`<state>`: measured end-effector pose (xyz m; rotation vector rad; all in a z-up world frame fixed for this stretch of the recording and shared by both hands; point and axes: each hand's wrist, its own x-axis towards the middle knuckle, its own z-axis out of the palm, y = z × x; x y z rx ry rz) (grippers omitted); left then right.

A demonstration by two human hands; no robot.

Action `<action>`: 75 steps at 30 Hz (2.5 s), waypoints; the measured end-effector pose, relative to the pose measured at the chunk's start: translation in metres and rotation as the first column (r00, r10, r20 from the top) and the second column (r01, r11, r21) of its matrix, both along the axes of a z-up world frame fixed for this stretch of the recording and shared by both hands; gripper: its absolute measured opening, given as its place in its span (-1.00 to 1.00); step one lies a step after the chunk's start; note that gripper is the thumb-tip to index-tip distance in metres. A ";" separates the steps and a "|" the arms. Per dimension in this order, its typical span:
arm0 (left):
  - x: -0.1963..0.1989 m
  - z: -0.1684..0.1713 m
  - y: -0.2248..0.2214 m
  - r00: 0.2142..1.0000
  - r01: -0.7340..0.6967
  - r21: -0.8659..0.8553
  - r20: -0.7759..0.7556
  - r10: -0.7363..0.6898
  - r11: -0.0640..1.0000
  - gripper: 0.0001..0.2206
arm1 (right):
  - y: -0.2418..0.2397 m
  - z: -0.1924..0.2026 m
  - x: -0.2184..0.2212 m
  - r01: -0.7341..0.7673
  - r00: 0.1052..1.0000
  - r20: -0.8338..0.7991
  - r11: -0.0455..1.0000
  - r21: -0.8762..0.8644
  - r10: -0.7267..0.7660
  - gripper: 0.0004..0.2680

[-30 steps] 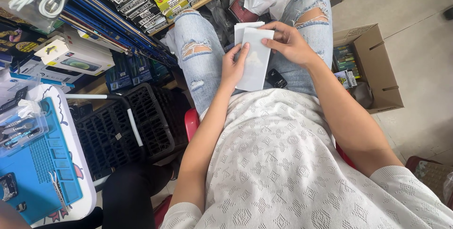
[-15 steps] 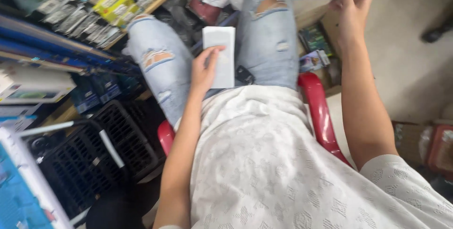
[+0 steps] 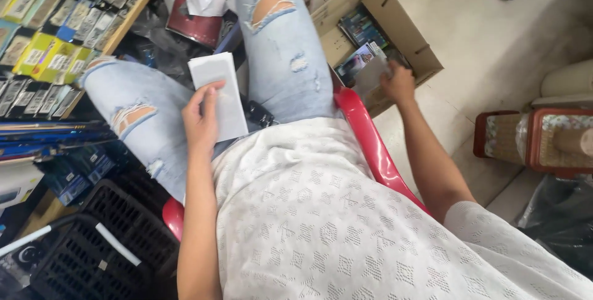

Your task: The person is unboxing and inspecting a mobile phone screen or part at a repair station.

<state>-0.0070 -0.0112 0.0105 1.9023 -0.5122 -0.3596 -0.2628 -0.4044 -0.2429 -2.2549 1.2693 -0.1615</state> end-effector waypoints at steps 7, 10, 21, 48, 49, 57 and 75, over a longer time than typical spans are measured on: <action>-0.002 0.002 -0.003 0.999 -0.022 0.023 -0.031 0.023 0.999 -0.76 | 0.035 -0.025 0.013 -0.154 0.903 -0.378 0.976 0.157 0.203 -0.74; -0.002 0.000 -0.002 1.000 -0.010 0.028 -0.028 0.011 1.000 -0.76 | 0.039 -0.049 0.011 -0.250 0.828 -0.464 0.948 0.198 0.315 -0.71; -0.005 0.009 -0.002 0.998 -0.046 -0.049 -0.039 0.045 0.998 -0.74 | 0.011 -0.063 0.015 -0.404 0.610 -0.525 0.803 0.439 0.594 -0.42; 0.012 -0.020 0.011 0.990 -0.103 -0.298 0.057 0.125 0.949 -0.67 | 0.184 0.248 0.237 -0.756 0.550 0.758 0.595 0.273 0.351 -0.80; 0.009 -0.013 0.013 0.990 -0.108 -0.306 0.051 0.130 0.946 -0.67 | 0.180 0.246 0.237 -0.757 0.552 0.752 0.594 0.272 0.360 -0.80; 0.003 -0.018 0.009 0.997 -0.050 -0.211 -0.066 0.037 0.976 -0.67 | 0.180 0.252 0.231 -0.751 0.575 0.762 0.561 0.348 0.297 -0.85; -0.001 0.007 0.010 0.999 0.036 -0.235 0.020 -0.033 0.971 -0.64 | 0.177 0.270 0.232 -0.605 0.638 0.766 0.665 0.438 0.076 -0.94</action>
